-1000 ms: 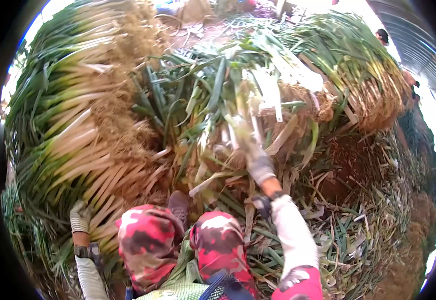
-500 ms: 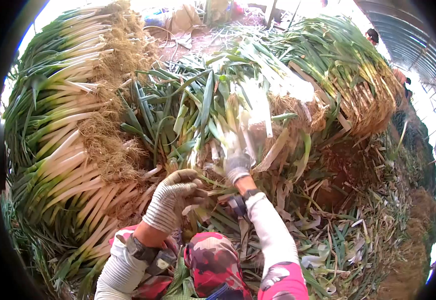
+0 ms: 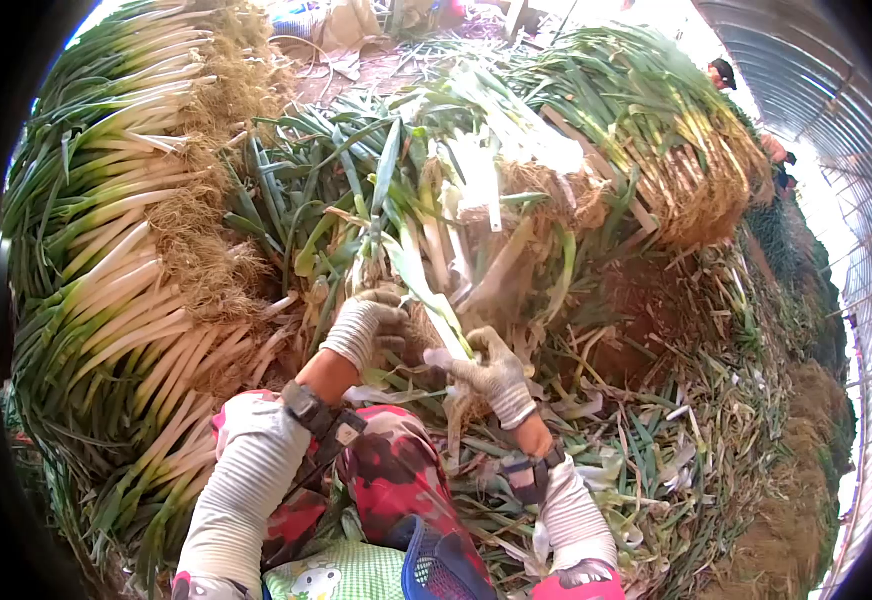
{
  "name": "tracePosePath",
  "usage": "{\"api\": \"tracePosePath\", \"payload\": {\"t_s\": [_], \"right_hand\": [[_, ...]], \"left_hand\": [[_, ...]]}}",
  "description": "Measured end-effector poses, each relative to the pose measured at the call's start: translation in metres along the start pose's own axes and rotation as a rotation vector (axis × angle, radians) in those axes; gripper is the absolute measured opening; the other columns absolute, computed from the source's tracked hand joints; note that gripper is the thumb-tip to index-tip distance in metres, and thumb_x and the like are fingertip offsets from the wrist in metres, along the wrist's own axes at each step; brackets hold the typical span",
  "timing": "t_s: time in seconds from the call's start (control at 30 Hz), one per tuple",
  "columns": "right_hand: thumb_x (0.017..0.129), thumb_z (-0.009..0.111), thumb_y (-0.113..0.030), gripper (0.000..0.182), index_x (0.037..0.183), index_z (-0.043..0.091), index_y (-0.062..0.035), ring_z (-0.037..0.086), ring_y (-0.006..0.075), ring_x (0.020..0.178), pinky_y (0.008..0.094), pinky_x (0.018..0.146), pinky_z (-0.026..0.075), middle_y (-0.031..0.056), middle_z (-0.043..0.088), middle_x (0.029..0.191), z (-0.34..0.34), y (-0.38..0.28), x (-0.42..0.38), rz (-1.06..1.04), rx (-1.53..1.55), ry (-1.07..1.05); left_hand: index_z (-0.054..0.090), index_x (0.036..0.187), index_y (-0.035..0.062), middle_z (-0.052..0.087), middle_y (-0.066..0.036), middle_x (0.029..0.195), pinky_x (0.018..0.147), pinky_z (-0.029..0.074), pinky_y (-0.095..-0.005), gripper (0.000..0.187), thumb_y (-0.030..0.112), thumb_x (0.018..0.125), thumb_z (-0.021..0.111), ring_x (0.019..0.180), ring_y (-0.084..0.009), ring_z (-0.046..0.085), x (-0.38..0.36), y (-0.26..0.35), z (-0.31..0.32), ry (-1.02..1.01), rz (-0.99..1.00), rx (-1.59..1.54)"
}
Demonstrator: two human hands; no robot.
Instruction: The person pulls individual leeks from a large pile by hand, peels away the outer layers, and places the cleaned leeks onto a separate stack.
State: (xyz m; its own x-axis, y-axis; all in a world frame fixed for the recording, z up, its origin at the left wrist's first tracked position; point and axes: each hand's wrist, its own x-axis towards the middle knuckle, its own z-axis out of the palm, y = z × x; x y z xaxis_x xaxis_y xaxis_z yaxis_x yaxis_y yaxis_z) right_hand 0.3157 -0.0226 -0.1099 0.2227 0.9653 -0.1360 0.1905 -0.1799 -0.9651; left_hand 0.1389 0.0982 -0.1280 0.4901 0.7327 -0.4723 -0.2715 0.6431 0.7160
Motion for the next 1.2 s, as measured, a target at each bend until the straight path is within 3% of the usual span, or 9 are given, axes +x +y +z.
{"api": "tracePosePath", "payload": {"t_s": [0.2,0.3,0.37,0.67,0.77,0.87,0.93,1.0,1.2], "right_hand": [[0.088,0.060,-0.017,0.018,0.089,0.049,-0.0028,0.047,0.0078,0.070,0.0266,0.059,0.042,0.0027,0.053,0.075,0.010,0.003,-0.014,-0.113,-0.063,-0.057],[0.090,0.057,-0.016,0.015,0.087,0.049,-0.0040,0.049,0.0127,0.060,0.0309,0.054,0.041,0.0085,0.052,0.067,0.014,-0.020,-0.046,-0.130,-0.200,-0.029],[0.091,0.053,-0.017,0.013,0.086,0.050,-0.0050,0.054,0.0318,0.052,0.0353,0.048,0.040,0.0176,0.048,0.061,0.018,-0.034,-0.069,-0.331,-0.406,0.054],[0.086,0.055,-0.014,0.006,0.086,0.055,-0.0081,0.056,0.0310,0.052,0.0390,0.045,0.042,0.0126,0.053,0.058,-0.028,-0.005,-0.160,-0.507,-0.858,0.149],[0.082,0.055,-0.012,0.008,0.088,0.057,-0.0071,0.057,0.0328,0.056,0.0409,0.049,0.045,0.0114,0.057,0.062,-0.056,0.020,-0.208,-0.271,-1.239,-0.063],[0.084,0.051,-0.019,0.029,0.107,0.059,-0.0044,0.063,0.0354,0.080,0.0419,0.072,0.049,0.0138,0.066,0.087,-0.161,0.117,-0.281,0.749,-1.361,-0.191],[0.084,0.050,-0.021,0.036,0.117,0.057,-0.0065,0.059,0.0324,0.100,0.0375,0.085,0.047,0.0171,0.061,0.110,-0.223,0.182,-0.318,0.452,-0.708,0.105],[0.084,0.049,-0.021,0.036,0.116,0.059,-0.0076,0.057,0.0322,0.103,0.0368,0.088,0.046,0.0182,0.058,0.116,-0.211,0.164,-0.275,0.939,-1.361,-0.156],[0.081,0.057,-0.017,0.026,0.105,0.059,-0.0068,0.058,0.0360,0.090,0.0407,0.078,0.049,0.0168,0.061,0.099,-0.054,0.130,0.011,-0.301,-1.009,0.047]], "left_hand": [[0.050,0.100,0.0069,0.055,-0.006,0.074,0.049,0.051,-0.0335,0.018,0.008,0.083,0.058,0.055,-0.0207,0.054,0.034,-0.044,-0.002,-0.027,-0.162,-0.150],[0.050,0.100,0.0085,0.056,-0.006,0.080,0.053,0.051,-0.0323,0.018,0.004,0.083,0.054,0.063,-0.0194,0.056,0.023,-0.044,0.017,0.011,-0.210,-0.131],[0.050,0.101,0.0074,0.056,-0.007,0.081,0.063,0.052,-0.0408,0.021,0.001,0.081,0.053,0.071,-0.0233,0.057,0.037,-0.061,0.015,-0.139,-0.032,-0.269],[0.056,0.090,0.0007,0.060,-0.009,0.074,0.057,0.054,-0.0382,0.022,-0.007,0.072,0.067,0.063,-0.0233,0.060,-0.018,-0.039,0.060,0.026,0.074,-0.256],[0.054,0.083,0.0013,0.059,-0.010,0.067,0.047,0.051,-0.0354,0.012,-0.002,0.075,0.062,0.052,-0.0234,0.059,-0.009,-0.006,0.047,0.115,0.209,-0.213],[0.050,0.091,0.0011,0.056,-0.007,0.070,0.045,0.046,-0.0267,0.013,0.002,0.080,0.058,0.059,-0.0194,0.059,-0.006,0.033,0.005,0.039,0.307,-0.438],[0.048,0.093,0.0008,0.055,-0.009,0.072,0.044,0.044,-0.0246,0.017,-0.002,0.079,0.057,0.057,-0.0200,0.057,-0.017,0.049,-0.002,-0.067,0.235,-0.475],[0.045,0.101,-0.0005,0.055,-0.011,0.075,0.046,0.046,-0.0235,0.025,-0.002,0.079,0.057,0.060,-0.0207,0.058,-0.038,0.046,-0.004,-0.171,0.189,-0.383],[0.045,0.101,0.0005,0.056,-0.011,0.081,0.047,0.047,-0.0239,0.027,-0.001,0.078,0.058,0.063,-0.0199,0.059,-0.043,0.060,-0.019,-0.137,0.201,-0.423]]}}
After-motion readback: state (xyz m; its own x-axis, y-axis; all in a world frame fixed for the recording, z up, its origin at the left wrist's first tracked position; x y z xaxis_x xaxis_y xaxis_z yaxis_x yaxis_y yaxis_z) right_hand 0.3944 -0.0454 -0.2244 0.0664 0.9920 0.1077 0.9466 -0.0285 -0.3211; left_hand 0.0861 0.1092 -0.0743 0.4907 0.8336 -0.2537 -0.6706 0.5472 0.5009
